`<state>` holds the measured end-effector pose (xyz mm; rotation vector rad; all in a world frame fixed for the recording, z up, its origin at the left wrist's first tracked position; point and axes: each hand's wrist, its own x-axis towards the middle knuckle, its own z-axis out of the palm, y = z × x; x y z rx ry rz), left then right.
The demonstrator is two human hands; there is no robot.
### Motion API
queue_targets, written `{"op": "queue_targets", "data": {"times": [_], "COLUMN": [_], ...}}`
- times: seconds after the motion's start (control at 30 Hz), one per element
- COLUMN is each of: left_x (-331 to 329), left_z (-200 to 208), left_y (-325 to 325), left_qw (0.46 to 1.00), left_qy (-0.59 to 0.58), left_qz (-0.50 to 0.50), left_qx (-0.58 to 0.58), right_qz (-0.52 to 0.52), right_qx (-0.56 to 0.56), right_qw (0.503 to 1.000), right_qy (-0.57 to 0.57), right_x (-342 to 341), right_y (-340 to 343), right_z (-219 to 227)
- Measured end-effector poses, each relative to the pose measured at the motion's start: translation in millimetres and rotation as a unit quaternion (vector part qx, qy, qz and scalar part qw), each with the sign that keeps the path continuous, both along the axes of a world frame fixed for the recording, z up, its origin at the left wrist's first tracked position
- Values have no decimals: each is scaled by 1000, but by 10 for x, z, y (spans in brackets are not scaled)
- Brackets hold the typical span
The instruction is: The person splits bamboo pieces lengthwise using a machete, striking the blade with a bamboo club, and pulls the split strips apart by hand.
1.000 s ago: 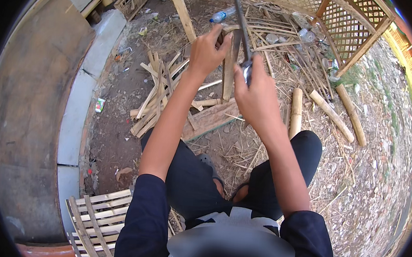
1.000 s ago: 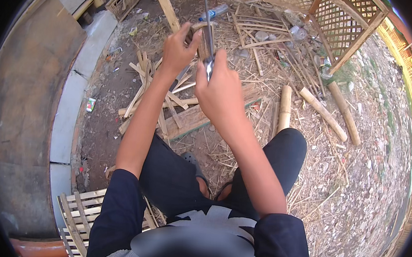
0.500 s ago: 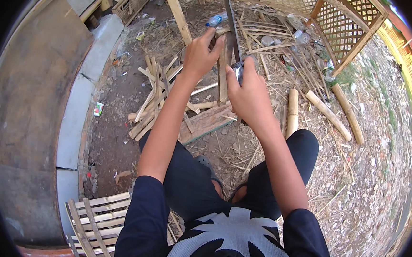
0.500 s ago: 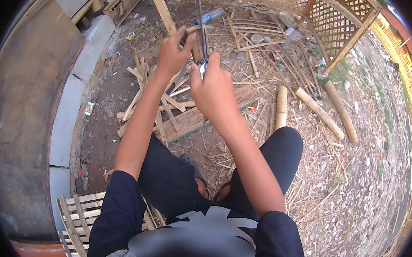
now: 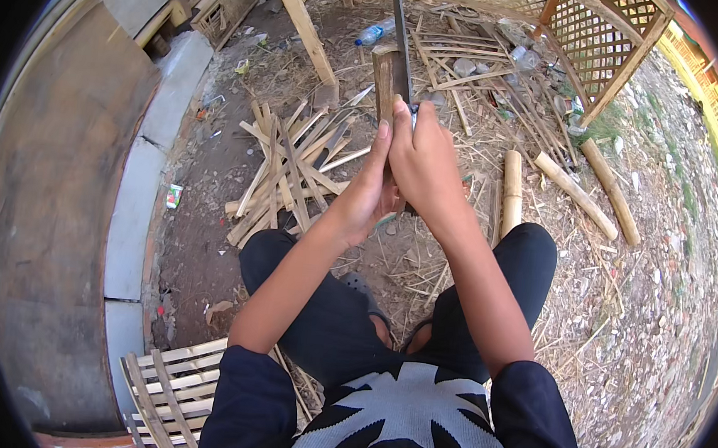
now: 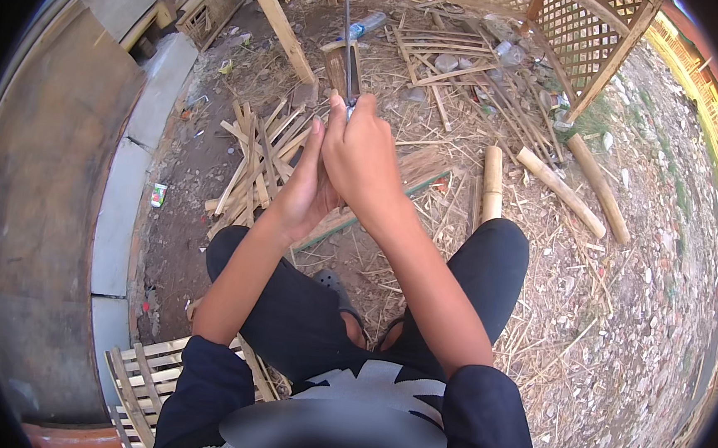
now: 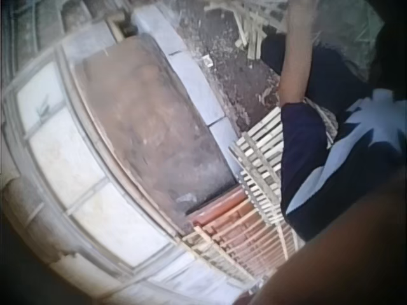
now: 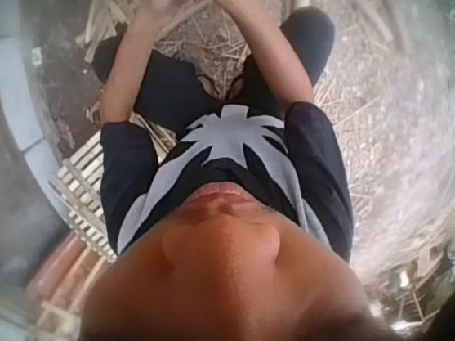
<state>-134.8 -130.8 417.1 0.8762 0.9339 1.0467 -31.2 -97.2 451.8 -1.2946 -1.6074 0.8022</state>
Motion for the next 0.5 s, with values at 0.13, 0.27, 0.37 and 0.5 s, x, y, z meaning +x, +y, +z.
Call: {"op": "queue_targets", "data": {"times": [0.13, 0.27, 0.37, 0.5], "left_x": [307, 277, 282, 180], "left_z": [42, -130, -166, -126], "left_y": [-34, 40, 111, 130], "left_qw": [992, 996, 992, 994], "left_qy": [-68, -36, -54, -67], "left_qz": [107, 80, 112, 81], "left_qx": [-18, 3, 17, 43], "right_qz": [4, 14, 39, 57], "right_qx": [13, 25, 51, 62], "right_qw": [1000, 979, 966, 991], "right_qy": [-24, -200, -249, -105], "right_x": [65, 119, 240, 805], "right_y": [57, 148, 326, 651], "right_z": [-21, 96, 56, -91]}}
